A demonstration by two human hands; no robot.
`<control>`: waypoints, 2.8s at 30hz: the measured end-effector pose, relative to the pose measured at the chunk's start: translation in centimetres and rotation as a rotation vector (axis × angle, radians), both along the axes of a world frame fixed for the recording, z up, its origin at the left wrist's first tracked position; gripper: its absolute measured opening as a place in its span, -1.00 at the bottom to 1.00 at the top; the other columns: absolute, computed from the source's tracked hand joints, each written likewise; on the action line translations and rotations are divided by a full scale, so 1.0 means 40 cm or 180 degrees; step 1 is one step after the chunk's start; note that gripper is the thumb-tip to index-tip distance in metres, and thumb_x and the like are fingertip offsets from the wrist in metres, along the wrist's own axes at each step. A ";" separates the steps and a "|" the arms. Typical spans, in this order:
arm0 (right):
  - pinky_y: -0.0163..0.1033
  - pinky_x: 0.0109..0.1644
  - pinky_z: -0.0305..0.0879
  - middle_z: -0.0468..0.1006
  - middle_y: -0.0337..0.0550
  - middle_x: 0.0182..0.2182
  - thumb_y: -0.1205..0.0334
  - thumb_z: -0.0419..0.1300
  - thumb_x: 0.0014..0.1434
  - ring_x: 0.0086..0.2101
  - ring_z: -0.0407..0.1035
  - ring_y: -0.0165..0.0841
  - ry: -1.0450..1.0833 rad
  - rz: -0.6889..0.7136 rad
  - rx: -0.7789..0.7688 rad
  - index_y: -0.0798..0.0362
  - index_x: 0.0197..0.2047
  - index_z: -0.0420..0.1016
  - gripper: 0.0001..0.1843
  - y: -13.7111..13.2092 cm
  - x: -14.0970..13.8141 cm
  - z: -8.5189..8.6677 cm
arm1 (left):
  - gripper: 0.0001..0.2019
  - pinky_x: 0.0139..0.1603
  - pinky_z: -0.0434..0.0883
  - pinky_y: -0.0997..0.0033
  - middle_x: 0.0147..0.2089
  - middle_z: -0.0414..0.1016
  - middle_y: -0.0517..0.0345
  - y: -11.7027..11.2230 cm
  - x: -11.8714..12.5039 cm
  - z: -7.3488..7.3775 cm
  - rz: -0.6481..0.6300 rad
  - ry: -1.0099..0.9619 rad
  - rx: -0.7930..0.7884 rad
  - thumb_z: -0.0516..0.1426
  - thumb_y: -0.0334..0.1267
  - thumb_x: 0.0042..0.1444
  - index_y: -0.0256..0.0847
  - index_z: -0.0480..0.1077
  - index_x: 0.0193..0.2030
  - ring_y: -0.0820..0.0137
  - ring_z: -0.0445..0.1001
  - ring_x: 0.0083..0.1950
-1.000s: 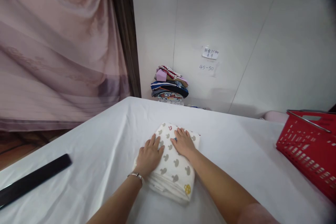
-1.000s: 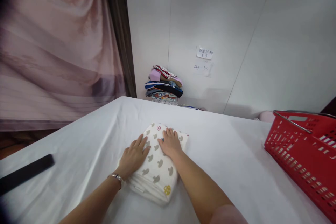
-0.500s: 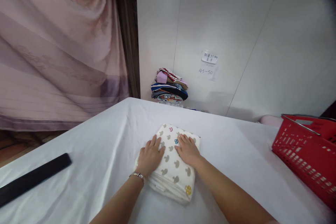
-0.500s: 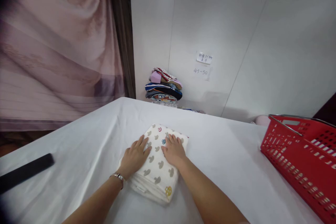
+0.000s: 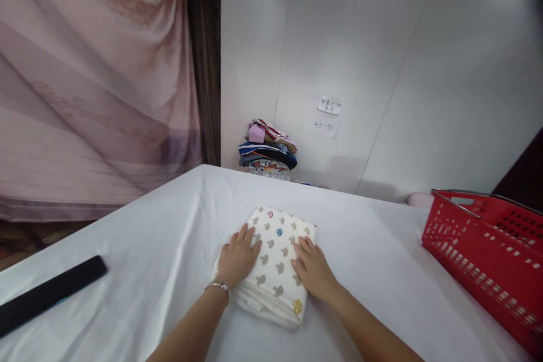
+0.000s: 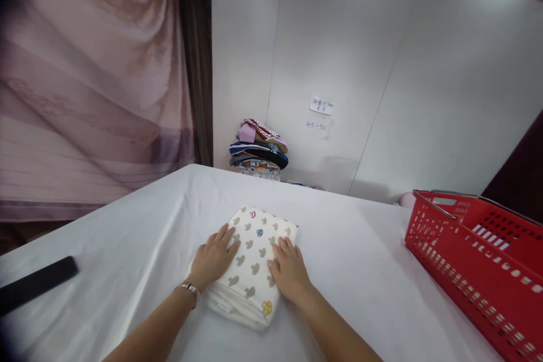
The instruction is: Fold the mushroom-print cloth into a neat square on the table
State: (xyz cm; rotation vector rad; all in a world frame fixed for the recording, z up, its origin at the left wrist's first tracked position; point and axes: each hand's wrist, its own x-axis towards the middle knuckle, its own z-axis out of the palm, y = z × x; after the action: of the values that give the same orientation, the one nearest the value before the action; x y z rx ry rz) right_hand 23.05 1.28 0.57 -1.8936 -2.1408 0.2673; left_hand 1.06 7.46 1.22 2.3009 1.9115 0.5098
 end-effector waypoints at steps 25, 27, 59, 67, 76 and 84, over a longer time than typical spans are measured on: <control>-0.23 0.18 0.21 0.30 -0.08 0.20 0.09 -0.01 0.16 0.17 0.21 -0.20 0.1468 -0.0479 0.0168 0.04 0.31 0.14 -0.35 -0.047 0.024 -0.030 | -0.41 0.11 0.24 -0.06 0.35 0.06 -0.25 -0.014 0.000 0.004 0.0197 -0.0214 0.0060 -0.17 0.03 0.25 -0.33 0.11 0.28 -0.03 0.20 0.25; -0.26 0.19 0.19 0.30 -0.08 0.20 0.12 0.00 0.16 0.16 0.22 -0.23 0.1630 -0.0502 0.0210 0.07 0.32 0.12 -0.35 -0.051 0.011 -0.029 | -0.41 0.09 0.24 -0.05 0.29 0.16 -0.27 -0.013 0.003 0.006 0.0225 -0.0231 0.0059 -0.20 0.04 0.26 -0.34 0.11 0.26 -0.02 0.27 0.18; -0.01 0.33 -0.06 0.02 -0.01 0.33 0.14 0.06 0.14 0.30 -0.11 -0.17 0.0855 -0.0317 0.0319 0.09 0.27 0.20 -0.38 -0.073 0.148 0.024 | -0.47 0.00 0.33 0.26 0.20 0.29 -0.09 -0.176 0.009 0.024 0.0066 -0.0771 -0.0639 0.02 0.01 0.16 -0.15 0.14 0.23 0.18 0.41 0.08; 0.09 0.32 -0.18 -0.01 0.02 0.34 0.01 -0.10 0.31 0.32 -0.20 -0.15 -0.0252 0.0742 0.0102 0.09 0.32 0.11 -0.41 -0.032 0.029 0.010 | -0.51 0.28 0.10 0.09 0.38 0.05 -0.12 -0.029 0.095 0.027 -0.0172 -0.0179 0.0092 0.02 -0.10 0.19 -0.21 0.16 0.24 0.15 0.02 0.37; 0.07 0.32 -0.19 0.02 0.01 0.33 0.02 -0.14 0.33 0.31 -0.16 -0.16 -0.0318 0.0757 0.0180 0.07 0.31 0.14 -0.44 -0.047 0.033 -0.009 | -0.37 0.24 0.12 0.03 0.35 0.11 -0.12 0.105 0.093 0.006 0.0438 -0.0502 -0.0522 -0.08 0.09 0.16 -0.23 0.11 0.28 0.07 0.15 0.30; 0.10 0.32 -0.18 0.05 0.04 0.32 0.05 -0.10 0.31 0.30 -0.13 -0.12 -0.0133 0.0746 0.0212 0.08 0.29 0.18 -0.46 -0.049 0.031 -0.005 | -0.33 0.07 0.27 0.14 0.12 0.42 -0.12 0.208 0.055 0.037 0.0387 -0.0468 -0.1191 0.03 0.24 -0.02 -0.18 0.30 0.12 0.02 0.30 0.20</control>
State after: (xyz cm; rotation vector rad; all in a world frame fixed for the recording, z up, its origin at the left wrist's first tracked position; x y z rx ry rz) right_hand 24.29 -0.70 0.39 -1.6265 -2.3701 0.2010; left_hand 3.25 15.77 2.70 1.8733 1.8943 0.2913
